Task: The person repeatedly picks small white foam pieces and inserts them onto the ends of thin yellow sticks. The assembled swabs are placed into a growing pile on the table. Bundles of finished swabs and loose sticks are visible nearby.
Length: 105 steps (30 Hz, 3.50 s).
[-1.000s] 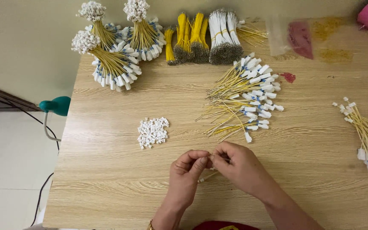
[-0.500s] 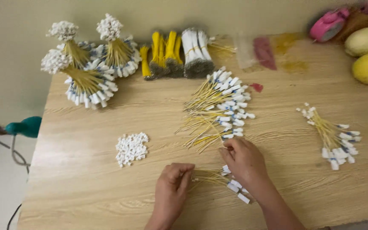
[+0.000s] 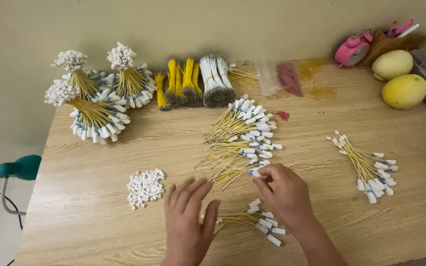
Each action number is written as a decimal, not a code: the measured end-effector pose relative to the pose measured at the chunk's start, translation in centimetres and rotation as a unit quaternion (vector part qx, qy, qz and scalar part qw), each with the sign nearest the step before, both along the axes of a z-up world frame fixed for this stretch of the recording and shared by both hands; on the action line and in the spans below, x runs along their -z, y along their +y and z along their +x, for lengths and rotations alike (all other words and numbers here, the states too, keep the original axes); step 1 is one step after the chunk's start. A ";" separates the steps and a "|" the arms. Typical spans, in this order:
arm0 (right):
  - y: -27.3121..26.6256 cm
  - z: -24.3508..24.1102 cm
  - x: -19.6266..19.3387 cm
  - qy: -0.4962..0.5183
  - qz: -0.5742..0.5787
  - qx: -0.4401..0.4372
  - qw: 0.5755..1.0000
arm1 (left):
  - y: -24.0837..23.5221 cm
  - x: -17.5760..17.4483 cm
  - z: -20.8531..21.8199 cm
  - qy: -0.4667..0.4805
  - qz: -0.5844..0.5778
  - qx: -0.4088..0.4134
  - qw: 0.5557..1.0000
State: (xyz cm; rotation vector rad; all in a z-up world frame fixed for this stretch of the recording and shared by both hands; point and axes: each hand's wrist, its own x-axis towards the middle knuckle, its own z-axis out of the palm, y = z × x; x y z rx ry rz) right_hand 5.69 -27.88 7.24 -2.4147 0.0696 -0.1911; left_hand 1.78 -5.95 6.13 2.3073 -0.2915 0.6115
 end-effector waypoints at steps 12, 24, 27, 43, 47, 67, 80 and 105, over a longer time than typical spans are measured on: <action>-0.9 -0.8 -3.1 -0.234 -0.056 -0.188 0.952 | 1.1 -3.0 3.1 0.291 -0.094 0.141 0.941; 5.3 1.6 -1.6 -0.074 0.077 -0.287 0.952 | 2.9 -1.7 2.4 0.233 -0.185 0.074 0.952; 6.2 2.2 -1.4 0.022 0.099 -0.253 0.962 | 3.2 -0.6 2.2 0.261 -0.263 0.037 0.928; 5.5 1.8 1.0 0.133 0.247 -0.227 0.933 | 2.6 2.6 1.7 0.220 -0.425 0.069 0.875; 5.7 1.7 2.0 0.146 0.277 -0.228 0.922 | 1.8 3.0 1.2 0.246 -0.469 0.038 0.847; 5.2 0.2 4.2 0.190 0.237 -0.206 0.930 | 9.1 5.6 1.2 0.096 0.060 -0.138 0.984; 5.0 0.1 4.3 0.207 0.279 -0.191 0.918 | 9.1 8.9 3.2 0.052 0.236 -0.135 0.961; 4.2 0.3 4.3 0.245 0.313 -0.155 0.904 | 5.4 6.1 4.6 0.003 0.171 -0.112 0.979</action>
